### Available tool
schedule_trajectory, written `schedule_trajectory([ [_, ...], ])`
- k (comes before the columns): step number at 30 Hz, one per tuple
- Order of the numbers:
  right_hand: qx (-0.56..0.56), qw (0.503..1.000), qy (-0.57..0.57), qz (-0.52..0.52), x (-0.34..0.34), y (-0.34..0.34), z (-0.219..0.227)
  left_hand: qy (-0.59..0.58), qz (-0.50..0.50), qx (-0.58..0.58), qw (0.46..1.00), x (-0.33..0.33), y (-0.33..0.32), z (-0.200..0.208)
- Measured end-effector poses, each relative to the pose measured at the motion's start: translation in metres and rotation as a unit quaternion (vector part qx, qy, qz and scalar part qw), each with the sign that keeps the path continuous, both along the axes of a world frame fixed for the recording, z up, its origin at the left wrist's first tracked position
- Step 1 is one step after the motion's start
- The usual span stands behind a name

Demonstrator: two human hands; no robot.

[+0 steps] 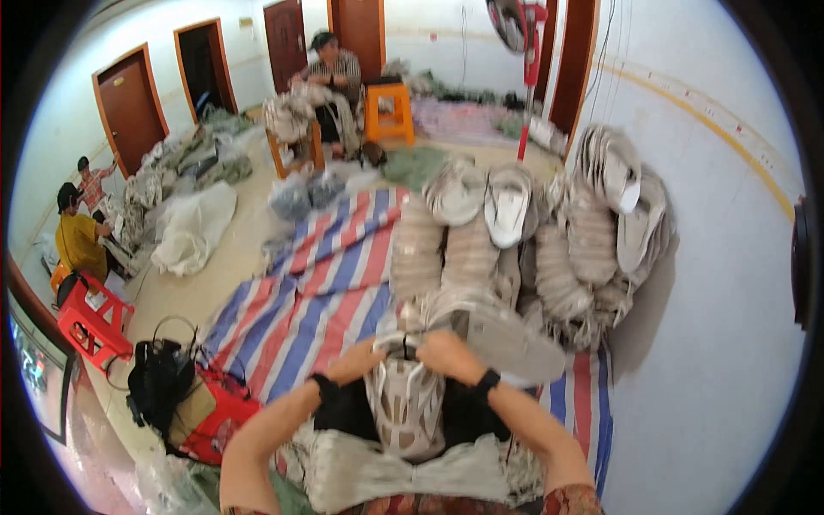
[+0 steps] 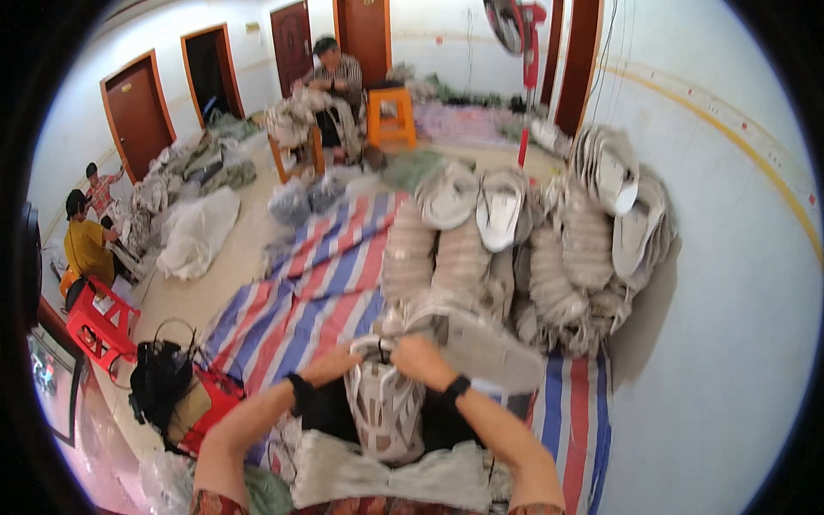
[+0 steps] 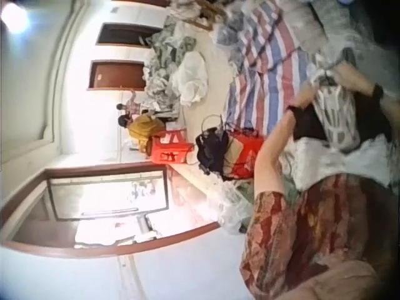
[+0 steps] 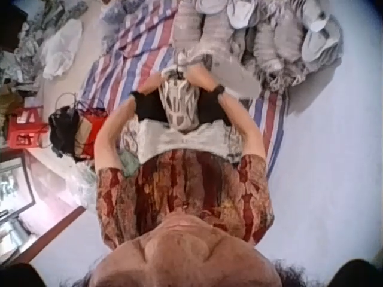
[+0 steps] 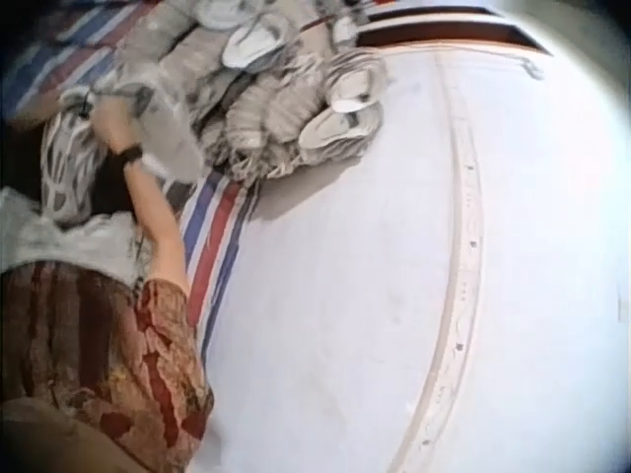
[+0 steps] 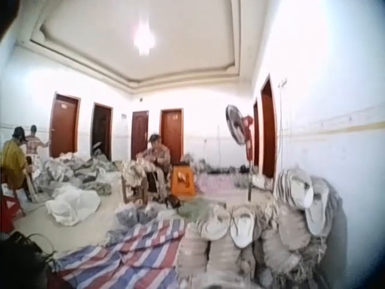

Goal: Lacing white shoe uppers in a shoe manufacturing environment.

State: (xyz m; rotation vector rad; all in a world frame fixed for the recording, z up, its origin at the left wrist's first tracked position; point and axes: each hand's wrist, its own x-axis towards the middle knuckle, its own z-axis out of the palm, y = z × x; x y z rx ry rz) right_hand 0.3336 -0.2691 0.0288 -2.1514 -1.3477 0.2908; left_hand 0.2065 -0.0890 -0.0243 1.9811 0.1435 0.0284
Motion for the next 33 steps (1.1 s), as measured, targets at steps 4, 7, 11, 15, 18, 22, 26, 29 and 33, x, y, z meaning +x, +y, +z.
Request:
schedule_trajectory([
  [4, -0.02, 0.996, 0.087, -0.025, -0.003, -0.017, 0.016, 0.06, -0.038, 0.018, 0.997, -0.007, 0.001, 0.026],
  [7, -0.024, 0.992, 0.105, -0.063, -0.005, -0.021, 0.019, 0.084, -0.024, -0.044, 0.995, -0.007, -0.008, 0.055],
  [11, 0.02, 0.994, 0.064, -0.091, 0.016, -0.008, -0.003, 0.139, 0.104, -0.046, 0.984, 0.0, -0.016, 0.051],
  [15, -0.005, 0.982, 0.129, -0.14, 0.04, 0.006, -0.03, 0.187, 0.105, -0.087, 0.973, 0.017, -0.004, 0.052],
  [18, 0.005, 0.99, 0.1, -0.104, 0.036, 0.003, -0.035, 0.165, 0.11, -0.093, 0.976, 0.02, 0.001, 0.029],
  [22, -0.027, 0.944, 0.297, -0.138, 0.029, -0.015, -0.023, 0.084, 0.04, -0.01, 0.996, 0.008, 0.001, 0.031],
  [26, -0.008, 0.968, 0.224, -0.116, 0.03, -0.021, -0.025, 0.051, -0.011, 0.122, 0.991, 0.011, -0.006, 0.047],
  [29, -0.006, 0.957, 0.256, -0.134, 0.027, -0.027, -0.04, 0.063, -0.027, 0.144, 0.987, 0.005, -0.006, 0.036],
  [33, -0.009, 0.959, 0.227, -0.169, 0.01, -0.017, -0.032, 0.03, -0.03, 0.134, 0.99, -0.001, 0.004, 0.032],
])
